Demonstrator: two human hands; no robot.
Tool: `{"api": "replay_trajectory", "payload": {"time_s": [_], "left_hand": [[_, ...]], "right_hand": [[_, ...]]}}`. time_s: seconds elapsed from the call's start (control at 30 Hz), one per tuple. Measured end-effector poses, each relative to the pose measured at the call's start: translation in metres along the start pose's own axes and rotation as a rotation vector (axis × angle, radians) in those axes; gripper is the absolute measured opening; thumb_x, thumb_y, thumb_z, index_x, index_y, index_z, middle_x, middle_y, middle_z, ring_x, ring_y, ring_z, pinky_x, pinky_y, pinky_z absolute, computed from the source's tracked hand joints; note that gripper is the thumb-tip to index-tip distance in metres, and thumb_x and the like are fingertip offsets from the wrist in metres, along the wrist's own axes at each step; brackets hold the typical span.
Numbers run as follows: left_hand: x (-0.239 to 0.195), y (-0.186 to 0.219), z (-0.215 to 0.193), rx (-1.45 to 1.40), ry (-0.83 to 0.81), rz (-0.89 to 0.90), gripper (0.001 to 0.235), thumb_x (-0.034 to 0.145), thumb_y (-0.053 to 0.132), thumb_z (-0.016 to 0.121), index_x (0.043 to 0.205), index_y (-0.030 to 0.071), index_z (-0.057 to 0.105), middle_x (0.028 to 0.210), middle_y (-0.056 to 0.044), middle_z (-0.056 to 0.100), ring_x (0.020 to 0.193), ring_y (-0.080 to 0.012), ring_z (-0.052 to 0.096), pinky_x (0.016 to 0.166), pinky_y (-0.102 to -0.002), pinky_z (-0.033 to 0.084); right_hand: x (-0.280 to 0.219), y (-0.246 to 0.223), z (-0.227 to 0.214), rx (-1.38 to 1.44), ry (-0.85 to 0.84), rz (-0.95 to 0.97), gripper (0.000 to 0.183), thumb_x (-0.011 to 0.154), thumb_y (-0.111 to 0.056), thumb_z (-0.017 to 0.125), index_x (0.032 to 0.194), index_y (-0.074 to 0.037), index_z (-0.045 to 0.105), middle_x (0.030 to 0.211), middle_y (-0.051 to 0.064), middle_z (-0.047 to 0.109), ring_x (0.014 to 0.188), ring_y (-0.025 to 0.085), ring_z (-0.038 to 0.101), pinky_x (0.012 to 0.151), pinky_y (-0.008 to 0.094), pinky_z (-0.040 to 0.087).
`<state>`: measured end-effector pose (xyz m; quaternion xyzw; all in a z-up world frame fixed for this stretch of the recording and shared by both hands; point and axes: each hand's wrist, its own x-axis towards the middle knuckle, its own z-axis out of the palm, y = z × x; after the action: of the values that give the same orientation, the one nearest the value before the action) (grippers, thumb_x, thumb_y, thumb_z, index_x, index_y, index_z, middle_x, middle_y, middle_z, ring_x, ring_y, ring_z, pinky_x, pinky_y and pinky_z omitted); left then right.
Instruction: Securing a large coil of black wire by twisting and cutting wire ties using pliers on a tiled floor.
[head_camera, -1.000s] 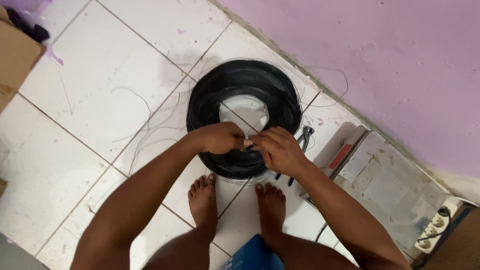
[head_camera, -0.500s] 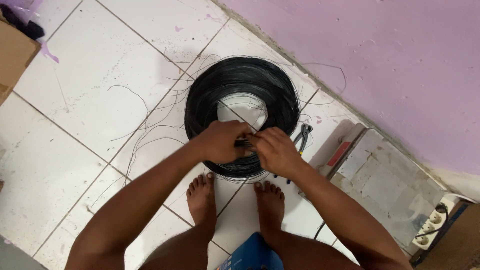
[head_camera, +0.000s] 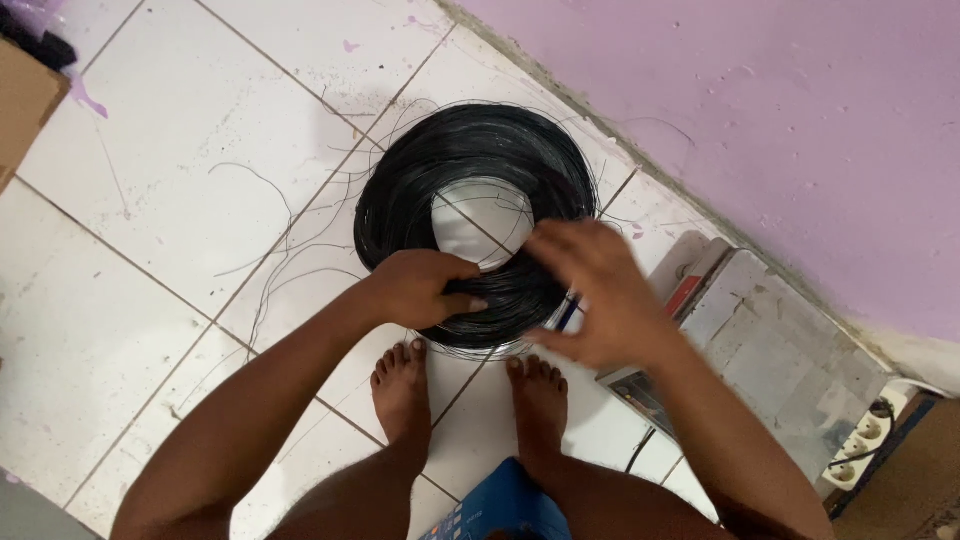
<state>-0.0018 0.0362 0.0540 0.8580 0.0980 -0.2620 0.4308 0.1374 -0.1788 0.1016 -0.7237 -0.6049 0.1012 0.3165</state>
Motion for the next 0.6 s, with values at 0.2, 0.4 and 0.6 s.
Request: {"api": "replay_trajectory", "payload": {"time_s": [0.2,0.4,0.6], "left_hand": [[-0.012,0.002,-0.007,-0.064,-0.084,-0.004,0.048,0.091,0.044,0.055,0.130,0.016,0.061,0.119,-0.012,0.069,0.114,-0.0324,0.061,0.100,-0.044,0.046],[-0.007,-0.005,0.007,-0.029,-0.174,-0.030,0.050,0.090,0.053,0.052,0.113,0.012,0.066,0.105,-0.011,0.072,0.103,-0.0312,0.066,0.094,-0.043,0.050],[0.012,-0.003,0.044,0.234,-0.224,0.140,0.051,0.082,0.057,0.060,0.101,0.009,0.062,0.090,-0.014,0.070,0.092,-0.0375,0.068,0.082,-0.046,0.053]], "right_hand": [[-0.026,0.075,0.025,-0.173,-0.032,-0.058,0.083,0.071,-0.054,0.074,0.139,-0.011,0.052,0.126,0.020,0.057,0.119,0.043,0.052,0.105,0.057,0.034],[-0.034,0.091,0.074,-0.401,0.038,-0.124,0.064,0.053,-0.022,0.078,0.115,-0.014,0.066,0.114,0.008,0.064,0.116,0.031,0.057,0.108,0.053,0.036],[-0.037,0.096,0.121,-0.333,0.242,-0.356,0.020,0.057,-0.015,0.061,0.075,-0.006,0.057,0.074,0.007,0.050,0.082,0.031,0.058,0.097,0.056,0.047]]}}
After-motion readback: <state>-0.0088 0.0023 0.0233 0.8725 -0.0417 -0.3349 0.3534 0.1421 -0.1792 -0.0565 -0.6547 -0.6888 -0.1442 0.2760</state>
